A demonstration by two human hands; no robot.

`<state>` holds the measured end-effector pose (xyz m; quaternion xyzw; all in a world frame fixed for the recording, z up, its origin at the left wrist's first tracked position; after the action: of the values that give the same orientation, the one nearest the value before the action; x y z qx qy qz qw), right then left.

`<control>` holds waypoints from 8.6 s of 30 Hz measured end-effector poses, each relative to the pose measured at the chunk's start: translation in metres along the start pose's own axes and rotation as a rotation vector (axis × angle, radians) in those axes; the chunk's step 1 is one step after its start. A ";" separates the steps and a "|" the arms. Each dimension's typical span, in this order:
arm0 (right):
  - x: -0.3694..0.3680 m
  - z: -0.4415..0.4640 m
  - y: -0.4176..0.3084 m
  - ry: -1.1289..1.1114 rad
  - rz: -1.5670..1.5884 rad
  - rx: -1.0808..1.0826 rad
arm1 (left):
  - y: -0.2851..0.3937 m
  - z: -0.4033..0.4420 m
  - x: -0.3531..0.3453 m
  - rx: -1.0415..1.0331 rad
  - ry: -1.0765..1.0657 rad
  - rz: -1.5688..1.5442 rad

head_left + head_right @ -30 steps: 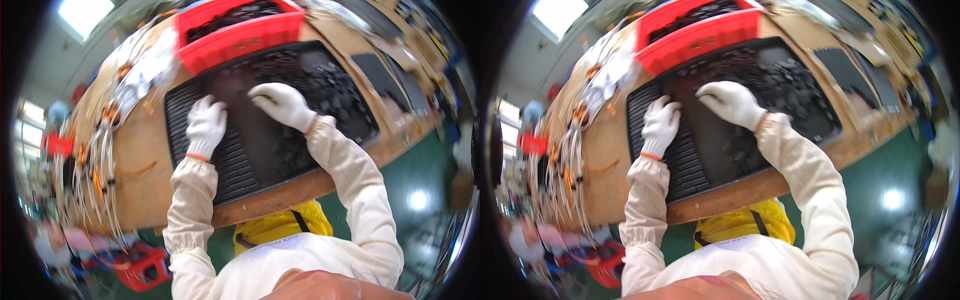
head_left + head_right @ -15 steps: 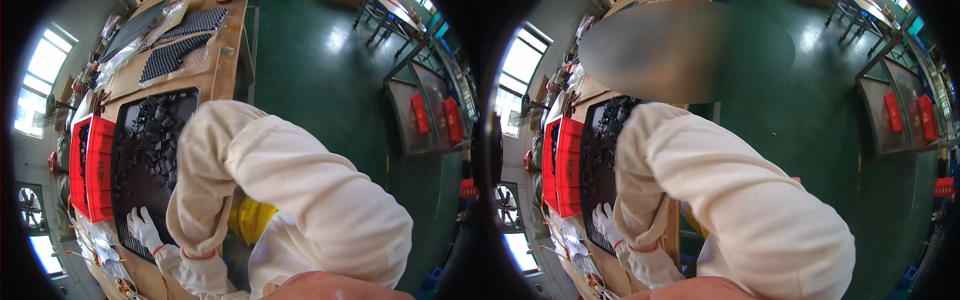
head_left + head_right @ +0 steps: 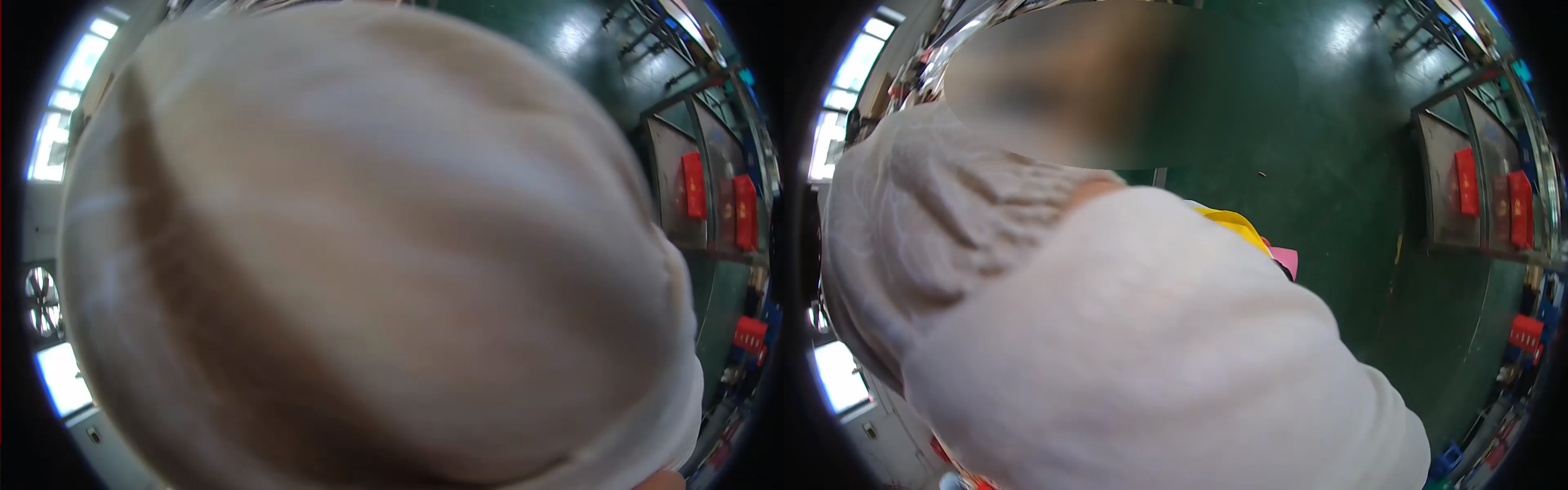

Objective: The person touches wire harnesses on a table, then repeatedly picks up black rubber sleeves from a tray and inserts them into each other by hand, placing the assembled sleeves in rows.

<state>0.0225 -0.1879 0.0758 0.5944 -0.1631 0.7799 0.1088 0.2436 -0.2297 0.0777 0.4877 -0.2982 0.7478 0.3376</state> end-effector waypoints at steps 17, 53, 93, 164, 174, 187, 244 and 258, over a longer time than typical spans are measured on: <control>-0.042 -0.102 -0.048 -0.357 0.058 0.580 | 0.007 0.003 -0.005 0.073 -0.107 -0.170; 0.048 -0.002 0.119 -0.436 0.172 1.320 | -0.008 -0.007 0.007 0.183 0.141 0.048; 0.031 0.281 0.137 -0.103 1.000 0.472 | 0.011 0.002 0.024 0.528 0.317 -0.936; 0.019 0.263 0.142 -0.300 1.015 0.684 | 0.033 0.005 0.024 0.590 0.195 -1.250; 0.019 0.254 0.137 -0.191 0.789 0.804 | 0.038 0.010 0.024 0.426 0.056 -1.087; -0.005 0.165 0.116 -0.843 0.256 1.109 | 0.018 0.004 0.039 0.385 0.276 -0.869; -0.024 0.306 0.189 -0.049 0.380 0.682 | 0.097 0.027 0.043 -0.210 0.087 -0.416; 0.007 0.332 0.218 0.235 0.644 0.455 | 0.087 0.113 0.001 0.040 -0.022 -0.554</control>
<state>0.2373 -0.5163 0.1349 0.4286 -0.1507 0.8529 -0.2571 0.2336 -0.3682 0.1077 0.5654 -0.1424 0.6274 0.5162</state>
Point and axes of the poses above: each hand's wrist, its own z-axis towards the middle knuckle, its own x-axis out of the back of the hand, y = z × x, the point moved 8 cm from there along z, towards the middle knuckle, and after that the axes turned 14 degrees about -x, right-handed, at the moved point
